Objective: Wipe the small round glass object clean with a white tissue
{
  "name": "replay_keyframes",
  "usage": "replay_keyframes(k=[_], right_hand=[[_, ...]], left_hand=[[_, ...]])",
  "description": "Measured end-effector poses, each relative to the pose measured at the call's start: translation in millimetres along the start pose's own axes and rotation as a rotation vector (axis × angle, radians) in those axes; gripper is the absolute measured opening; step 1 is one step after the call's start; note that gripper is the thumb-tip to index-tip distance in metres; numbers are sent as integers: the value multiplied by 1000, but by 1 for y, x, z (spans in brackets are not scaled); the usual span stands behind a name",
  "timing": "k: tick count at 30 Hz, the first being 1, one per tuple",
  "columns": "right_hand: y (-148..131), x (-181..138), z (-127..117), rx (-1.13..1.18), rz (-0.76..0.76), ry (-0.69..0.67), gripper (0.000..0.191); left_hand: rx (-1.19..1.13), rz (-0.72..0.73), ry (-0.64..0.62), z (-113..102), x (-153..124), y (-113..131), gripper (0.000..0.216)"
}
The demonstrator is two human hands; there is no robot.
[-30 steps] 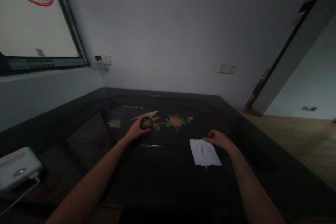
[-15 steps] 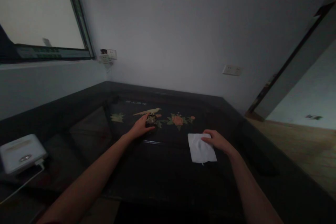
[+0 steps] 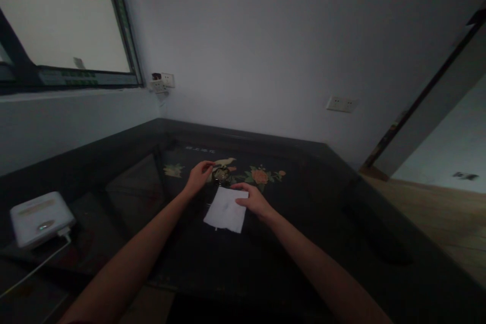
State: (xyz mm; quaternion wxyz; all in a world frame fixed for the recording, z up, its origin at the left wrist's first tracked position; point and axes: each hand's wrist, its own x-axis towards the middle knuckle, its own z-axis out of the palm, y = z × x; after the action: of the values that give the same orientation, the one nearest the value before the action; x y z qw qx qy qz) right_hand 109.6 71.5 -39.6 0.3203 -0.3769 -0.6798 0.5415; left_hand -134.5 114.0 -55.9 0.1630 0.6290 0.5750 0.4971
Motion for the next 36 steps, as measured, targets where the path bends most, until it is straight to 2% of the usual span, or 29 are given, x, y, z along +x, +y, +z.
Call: replay_keyframes(k=[3, 6, 9, 13, 15, 20, 22, 25, 28, 30, 33, 34, 36], right_hand=[[-4, 20, 25, -132, -89, 1, 43], [-9, 30, 39, -358, -150, -51, 35], [-12, 28, 43, -613, -240, -71, 30], [-12, 8, 40, -943, -395, -27, 25], [-11, -4, 38, -1006, -416, -39, 30], [-4, -25, 43, -1066, -416, -170, 49], [-4, -27, 42, -1065, -423, -162, 52], [-8, -33, 27, -980, -429, -87, 43], [-8, -46, -4, -859, -361, 22, 27], [-3, -61, -25, -803, -306, 96, 18], [8, -83, -47, -768, -244, 137, 12], [12, -89, -50, -775, -217, 160, 11], [15, -97, -51, -792, -183, 184, 10]], left_hand=[[4, -4, 19, -3, 1, 1, 28], [10, 5, 29, -4, 0, 4, 26], [23, 25, 40, -4, -2, 7, 25], [57, 71, 53, -2, -6, 13, 22], [73, 96, 56, -2, -8, 15, 21], [89, 153, 70, -2, -10, 33, 22], [77, 193, 61, 0, -12, 51, 23], [16, 291, 21, 7, -25, 90, 22], [57, 383, -136, 20, -54, 130, 21], [114, 422, -359, 34, -78, 147, 20], [238, 531, -718, 56, -110, 153, 12], [272, 571, -786, 63, -117, 151, 10], [340, 632, -839, 71, -125, 145, 8]])
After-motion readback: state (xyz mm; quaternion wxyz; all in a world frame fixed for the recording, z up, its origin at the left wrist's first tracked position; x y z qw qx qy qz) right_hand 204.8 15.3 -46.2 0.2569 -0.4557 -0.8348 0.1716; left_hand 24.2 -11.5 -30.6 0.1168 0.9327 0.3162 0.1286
